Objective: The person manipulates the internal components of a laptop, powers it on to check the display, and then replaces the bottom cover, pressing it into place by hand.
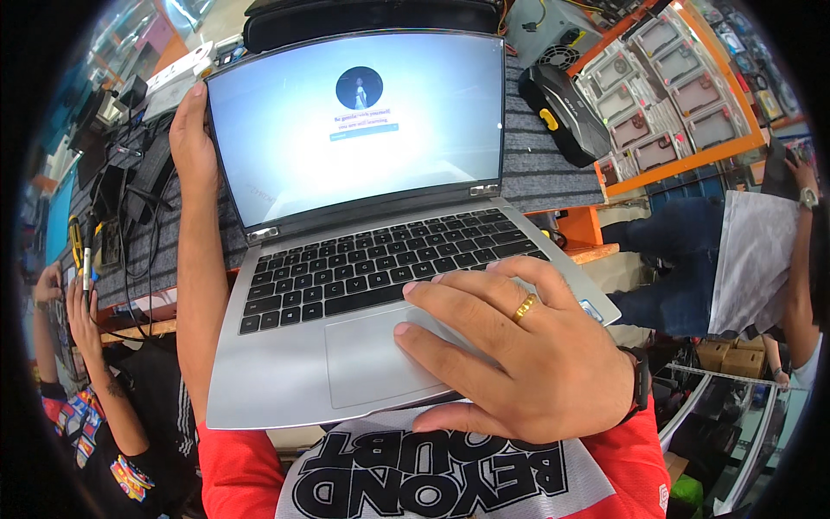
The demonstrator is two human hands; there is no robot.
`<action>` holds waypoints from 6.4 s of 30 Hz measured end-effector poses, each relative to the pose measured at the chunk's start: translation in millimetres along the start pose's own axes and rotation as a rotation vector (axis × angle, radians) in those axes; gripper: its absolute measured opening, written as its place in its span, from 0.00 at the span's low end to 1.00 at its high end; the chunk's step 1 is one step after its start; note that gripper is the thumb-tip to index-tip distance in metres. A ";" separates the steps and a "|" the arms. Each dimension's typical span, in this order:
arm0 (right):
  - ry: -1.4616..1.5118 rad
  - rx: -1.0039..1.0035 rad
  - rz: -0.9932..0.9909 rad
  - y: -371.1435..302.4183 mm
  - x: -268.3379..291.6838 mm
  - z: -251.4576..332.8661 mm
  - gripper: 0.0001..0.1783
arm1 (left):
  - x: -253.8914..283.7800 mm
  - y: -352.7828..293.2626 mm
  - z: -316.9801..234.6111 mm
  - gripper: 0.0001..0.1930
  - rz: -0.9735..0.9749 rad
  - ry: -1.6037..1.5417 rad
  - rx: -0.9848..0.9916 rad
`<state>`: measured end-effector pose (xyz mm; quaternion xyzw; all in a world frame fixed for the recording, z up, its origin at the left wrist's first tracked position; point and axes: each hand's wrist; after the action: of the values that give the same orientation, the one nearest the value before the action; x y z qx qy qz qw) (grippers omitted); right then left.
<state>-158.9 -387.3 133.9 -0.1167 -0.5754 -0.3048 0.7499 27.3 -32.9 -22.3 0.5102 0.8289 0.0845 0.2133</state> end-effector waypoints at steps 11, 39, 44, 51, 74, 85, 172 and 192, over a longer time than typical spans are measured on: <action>0.022 -0.020 -0.043 -1.2 -1.7 -2.4 0.29 | -0.2 -2.2 -3.7 0.18 0.041 0.013 -0.003; 0.078 -0.023 -0.130 -1.7 -3.6 -3.8 0.26 | 3.7 2.8 1.1 0.20 0.049 0.012 -0.001; 0.066 -0.023 -0.098 0.2 -4.5 -3.2 0.28 | 6.5 3.4 3.9 0.20 0.043 0.003 0.023; 0.059 -0.021 -0.077 -1.9 -3.2 -3.3 0.30 | 4.7 1.3 -0.1 0.20 0.062 0.037 0.020; 0.086 -0.039 -0.090 -0.4 -1.0 -2.6 0.30 | 1.8 0.9 0.3 0.19 0.059 -0.005 0.035; 0.093 -0.053 -0.074 -0.8 0.8 -3.5 0.30 | 3.7 3.7 5.1 0.19 0.005 -0.078 0.023; 0.235 0.057 -0.210 203.2 -14.0 -172.1 0.17 | 0.7 -1.3 26.2 0.17 0.118 0.040 0.040; 0.291 -0.101 0.122 225.4 -42.3 -207.8 0.23 | 15.7 8.0 31.0 0.14 0.229 -0.029 0.331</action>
<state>132.6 -305.5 69.3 -0.1436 -0.4364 -0.3008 0.8357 41.2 -17.8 -51.4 0.6304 0.7649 -0.0366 0.1272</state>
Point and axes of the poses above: each hand's wrist, its own y-axis towards the middle knuckle, its own x-axis out of the back of the hand, z = x × y, and after that the axes turned 2 degrees about -z, right-handed
